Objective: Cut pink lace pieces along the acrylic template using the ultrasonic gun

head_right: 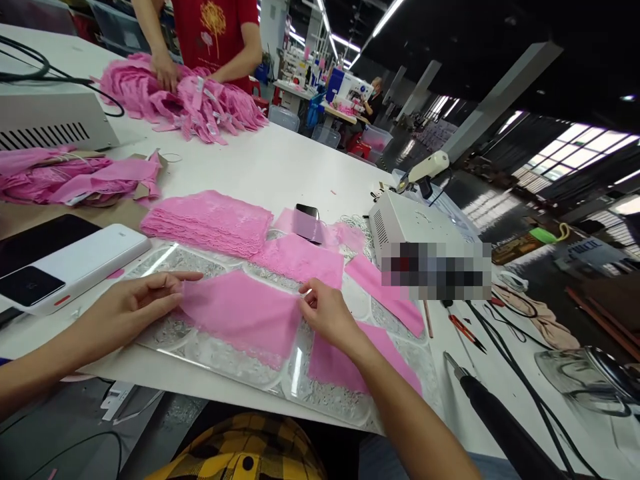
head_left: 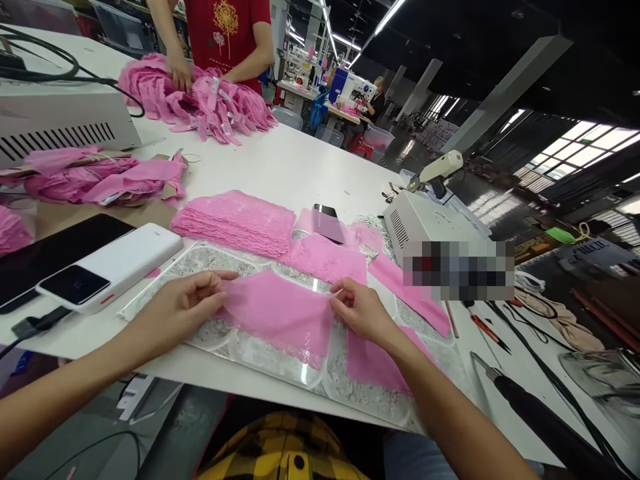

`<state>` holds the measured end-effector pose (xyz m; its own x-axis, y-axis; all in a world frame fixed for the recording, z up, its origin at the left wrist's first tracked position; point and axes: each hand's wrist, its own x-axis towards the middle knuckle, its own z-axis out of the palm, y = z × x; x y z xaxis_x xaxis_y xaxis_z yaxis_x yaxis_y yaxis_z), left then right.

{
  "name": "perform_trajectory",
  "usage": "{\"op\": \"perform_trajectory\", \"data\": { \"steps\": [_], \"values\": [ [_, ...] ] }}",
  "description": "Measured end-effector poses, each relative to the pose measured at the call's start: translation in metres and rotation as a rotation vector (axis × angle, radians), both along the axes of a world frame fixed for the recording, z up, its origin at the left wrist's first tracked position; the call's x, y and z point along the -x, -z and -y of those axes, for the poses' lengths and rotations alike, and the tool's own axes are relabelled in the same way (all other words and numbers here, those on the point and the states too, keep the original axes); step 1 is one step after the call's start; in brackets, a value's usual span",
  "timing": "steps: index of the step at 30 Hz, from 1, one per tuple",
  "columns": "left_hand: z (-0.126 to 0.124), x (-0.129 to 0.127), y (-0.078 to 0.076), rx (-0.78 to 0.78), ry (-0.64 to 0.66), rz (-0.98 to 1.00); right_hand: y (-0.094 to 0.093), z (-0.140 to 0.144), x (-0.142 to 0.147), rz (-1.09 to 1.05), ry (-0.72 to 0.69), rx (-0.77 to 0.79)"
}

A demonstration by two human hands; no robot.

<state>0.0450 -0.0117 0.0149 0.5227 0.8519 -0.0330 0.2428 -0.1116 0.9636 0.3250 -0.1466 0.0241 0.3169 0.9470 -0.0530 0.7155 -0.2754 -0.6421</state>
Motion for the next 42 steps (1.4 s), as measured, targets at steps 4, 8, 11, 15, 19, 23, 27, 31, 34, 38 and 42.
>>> {"op": "perform_trajectory", "data": {
  "steps": [4, 8, 11, 15, 19, 23, 27, 31, 34, 38, 42],
  "values": [
    [0.000, 0.008, 0.002, -0.194, 0.031, -0.122, -0.003, 0.015, 0.007, 0.089, -0.031, -0.065],
    [-0.001, 0.010, 0.004, -0.257, 0.025, -0.125, -0.005, 0.045, 0.020, 0.113, -0.300, -0.086],
    [-0.002, 0.008, 0.003, -0.281, 0.022, -0.129, 0.003, 0.059, 0.027, 0.172, -0.369, -0.084],
    [-0.004, 0.006, -0.003, -0.326, 0.039, -0.152, 0.015, 0.060, 0.029, 0.246, -0.401, -0.160],
    [-0.006, 0.007, -0.003, -0.405, 0.066, -0.226, 0.013, 0.056, 0.032, 0.299, -0.405, -0.230],
    [-0.010, 0.009, 0.004, -0.580, 0.063, -0.305, 0.008, 0.055, 0.039, 0.298, -0.442, -0.236],
    [-0.010, 0.010, 0.009, -0.742, 0.030, -0.464, 0.008, 0.057, 0.045, 0.285, -0.462, -0.210],
    [-0.007, 0.006, 0.011, -0.919, 0.131, -0.427, 0.011, 0.055, 0.046, 0.323, -0.420, -0.323],
    [-0.007, -0.002, 0.015, -1.022, 0.466, -0.365, 0.016, 0.049, 0.042, 0.445, -0.384, -0.437],
    [-0.012, -0.012, 0.026, -1.082, 0.684, -0.472, 0.026, 0.042, 0.032, 0.655, -0.331, -0.493],
    [-0.016, -0.014, 0.037, -1.151, 0.657, -0.515, 0.032, 0.041, 0.023, 0.676, -0.280, -0.442]
  ]
}}
